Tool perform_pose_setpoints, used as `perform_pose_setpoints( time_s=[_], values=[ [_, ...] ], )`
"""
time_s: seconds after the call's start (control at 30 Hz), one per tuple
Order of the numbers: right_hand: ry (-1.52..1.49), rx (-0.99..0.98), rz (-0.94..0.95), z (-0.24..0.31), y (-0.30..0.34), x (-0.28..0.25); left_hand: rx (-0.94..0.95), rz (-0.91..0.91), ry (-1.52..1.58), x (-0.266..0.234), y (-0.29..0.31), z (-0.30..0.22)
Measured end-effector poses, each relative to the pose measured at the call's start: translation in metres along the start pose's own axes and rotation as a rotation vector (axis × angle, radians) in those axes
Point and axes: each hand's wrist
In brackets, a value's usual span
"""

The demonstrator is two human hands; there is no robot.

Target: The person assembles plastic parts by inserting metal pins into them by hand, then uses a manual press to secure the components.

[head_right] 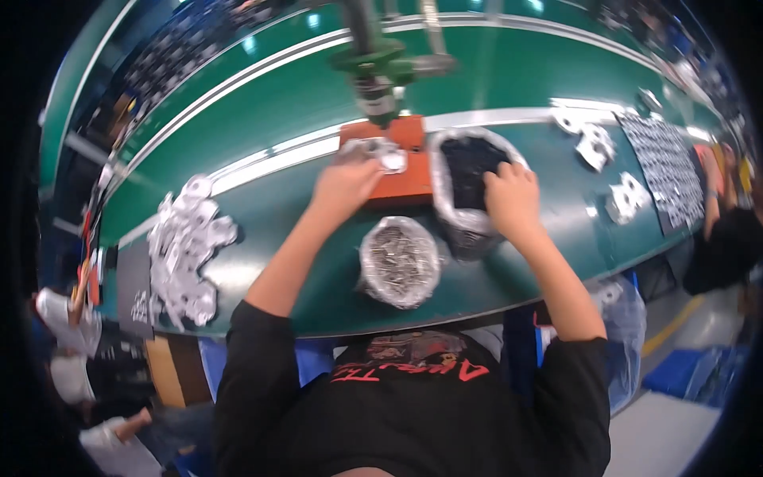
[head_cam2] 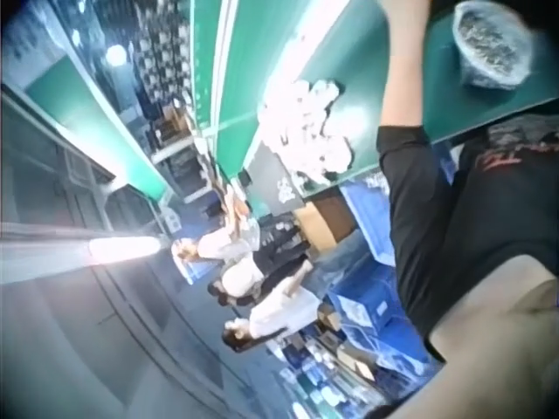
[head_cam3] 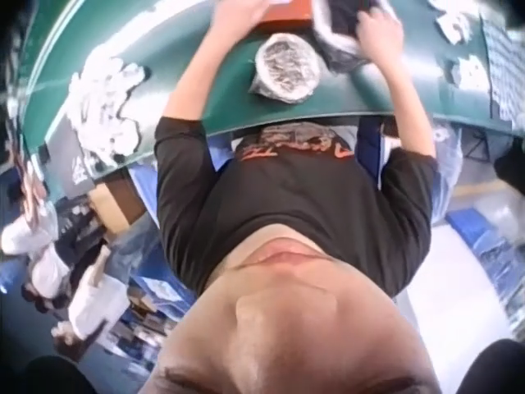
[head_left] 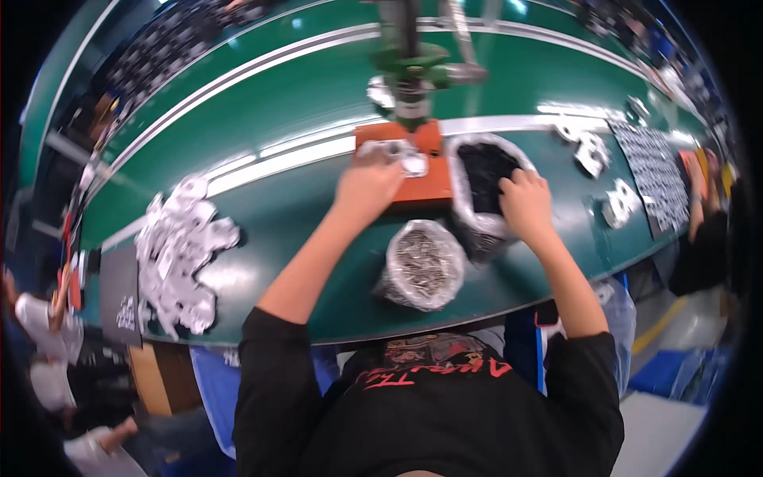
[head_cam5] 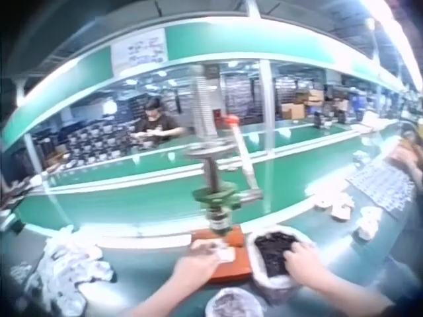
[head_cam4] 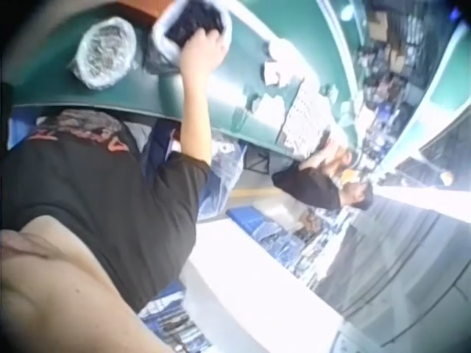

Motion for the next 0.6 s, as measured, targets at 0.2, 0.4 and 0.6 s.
perform_pose_setpoints(
  time_s=[0.2,0.4,0.6],
  values=[
    [0.068,-0.061,0.139,-0.004,0.000,0.000,-0.042,-0.140,0.044,0.026,0.008,-0.005],
    [0.228,-0.110,0.203,-0.024,0.004,0.025,-0.056,-0.332,0.123,0.032,0.020,-0.012],
    [-0.620,0.090,0.377,-0.032,-0.025,-0.022,-0.080,-0.375,0.163,0.031,0.021,-0.010]
  ],
)
Point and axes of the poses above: each hand's wrist, its own y-axis away from the middle knuckle, its own x-axis out of the palm, z = x × y, and after that the axes turned 3 degrees about y, right-handed
